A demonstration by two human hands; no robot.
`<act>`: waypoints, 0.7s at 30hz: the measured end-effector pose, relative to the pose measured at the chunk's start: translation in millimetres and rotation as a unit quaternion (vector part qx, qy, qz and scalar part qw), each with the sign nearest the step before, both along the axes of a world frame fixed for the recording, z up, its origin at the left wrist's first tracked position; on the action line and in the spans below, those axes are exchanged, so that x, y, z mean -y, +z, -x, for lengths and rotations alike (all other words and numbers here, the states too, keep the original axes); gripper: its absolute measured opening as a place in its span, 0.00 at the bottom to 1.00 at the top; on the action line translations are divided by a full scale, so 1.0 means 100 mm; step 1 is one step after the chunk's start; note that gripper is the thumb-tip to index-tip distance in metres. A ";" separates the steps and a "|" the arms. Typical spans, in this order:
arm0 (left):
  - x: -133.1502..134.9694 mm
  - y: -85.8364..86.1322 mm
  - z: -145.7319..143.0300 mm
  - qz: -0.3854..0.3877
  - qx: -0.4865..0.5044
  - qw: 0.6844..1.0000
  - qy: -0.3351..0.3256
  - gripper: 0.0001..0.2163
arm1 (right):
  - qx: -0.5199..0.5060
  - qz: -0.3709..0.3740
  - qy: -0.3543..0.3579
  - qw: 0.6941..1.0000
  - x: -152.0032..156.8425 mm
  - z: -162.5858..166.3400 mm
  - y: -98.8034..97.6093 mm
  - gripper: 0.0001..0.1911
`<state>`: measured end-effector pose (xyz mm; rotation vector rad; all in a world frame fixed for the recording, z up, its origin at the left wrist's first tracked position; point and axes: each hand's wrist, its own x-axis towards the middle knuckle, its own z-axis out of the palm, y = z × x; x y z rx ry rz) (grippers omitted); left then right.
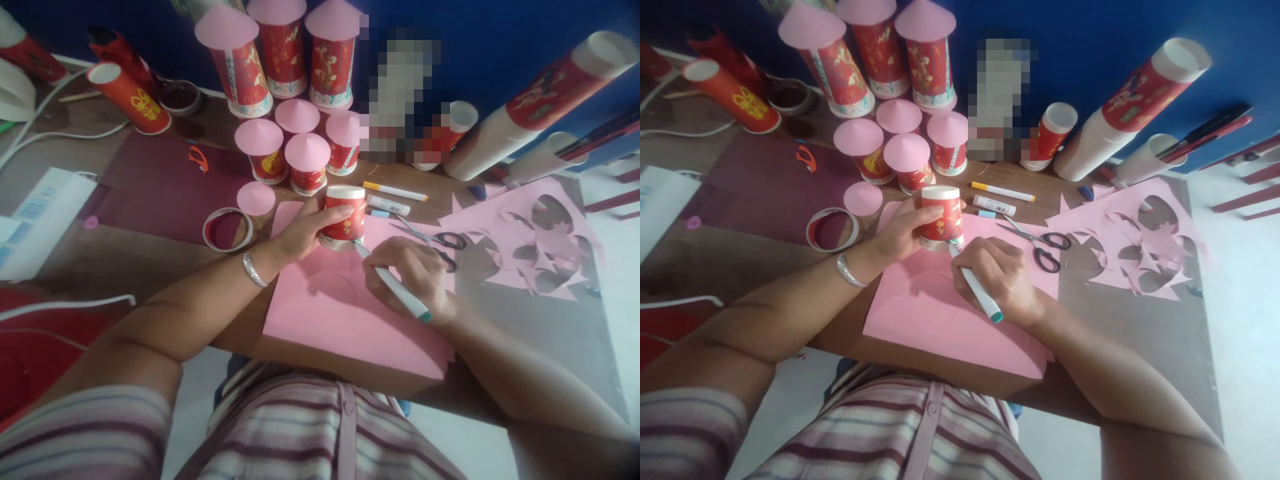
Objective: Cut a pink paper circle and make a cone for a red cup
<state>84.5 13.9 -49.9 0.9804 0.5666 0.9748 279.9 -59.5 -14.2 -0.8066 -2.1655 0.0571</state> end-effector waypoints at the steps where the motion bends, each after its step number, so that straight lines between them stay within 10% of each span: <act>1: 0.00 0.00 0.00 -0.001 0.005 1.000 -0.001 0.16 | -0.001 0.001 -0.001 1.000 0.00 0.00 0.00 0.13; 21: 0.00 0.00 0.00 -0.018 -0.036 0.999 -0.008 0.16 | -0.005 0.056 0.004 0.998 0.05 0.04 0.01 0.11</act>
